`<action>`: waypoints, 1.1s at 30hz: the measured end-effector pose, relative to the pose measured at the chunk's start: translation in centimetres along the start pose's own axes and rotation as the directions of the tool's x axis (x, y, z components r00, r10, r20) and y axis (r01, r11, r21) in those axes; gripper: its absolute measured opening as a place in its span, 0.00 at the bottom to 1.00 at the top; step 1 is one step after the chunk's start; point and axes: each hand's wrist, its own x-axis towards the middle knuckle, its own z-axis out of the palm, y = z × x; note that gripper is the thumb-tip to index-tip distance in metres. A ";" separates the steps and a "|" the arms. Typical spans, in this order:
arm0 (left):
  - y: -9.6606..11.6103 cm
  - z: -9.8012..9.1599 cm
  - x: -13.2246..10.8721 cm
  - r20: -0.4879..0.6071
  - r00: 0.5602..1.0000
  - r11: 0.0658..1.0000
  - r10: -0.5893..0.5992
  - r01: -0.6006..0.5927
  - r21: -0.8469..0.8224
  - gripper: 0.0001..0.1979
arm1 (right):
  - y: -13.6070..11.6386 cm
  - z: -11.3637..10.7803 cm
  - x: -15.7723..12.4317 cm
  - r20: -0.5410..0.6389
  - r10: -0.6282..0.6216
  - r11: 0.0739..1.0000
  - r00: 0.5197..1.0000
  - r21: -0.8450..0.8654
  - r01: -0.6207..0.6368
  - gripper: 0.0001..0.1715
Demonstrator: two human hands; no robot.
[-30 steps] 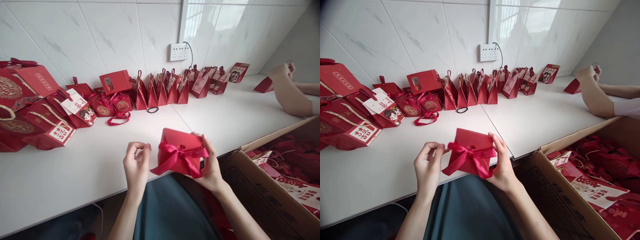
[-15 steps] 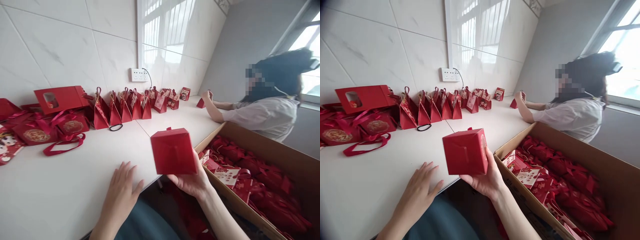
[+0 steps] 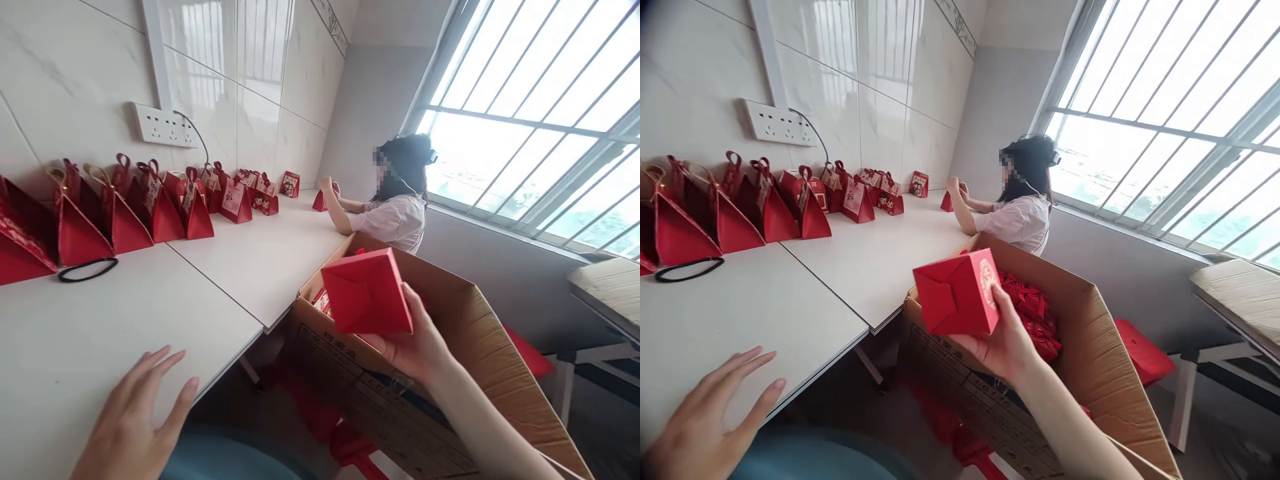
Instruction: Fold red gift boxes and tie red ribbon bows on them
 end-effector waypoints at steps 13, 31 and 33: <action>12.3 -4.7 -0.7 0.128 0.939 0.705 -0.318 0.325 -0.631 0.34 | 10.8 11.2 1.9 0.523 0.326 0.885 0.788 0.125 -0.449 0.23; 10.0 -6.6 -1.9 -0.016 0.947 0.752 -0.321 0.244 -0.613 0.35 | 12.7 12.8 1.7 0.472 0.404 0.873 0.784 0.057 -0.484 0.21; 10.0 -6.4 -1.9 -0.013 0.950 0.753 -0.313 0.240 -0.613 0.33 | 12.7 12.6 1.8 0.494 0.397 0.871 0.774 0.064 -0.487 0.20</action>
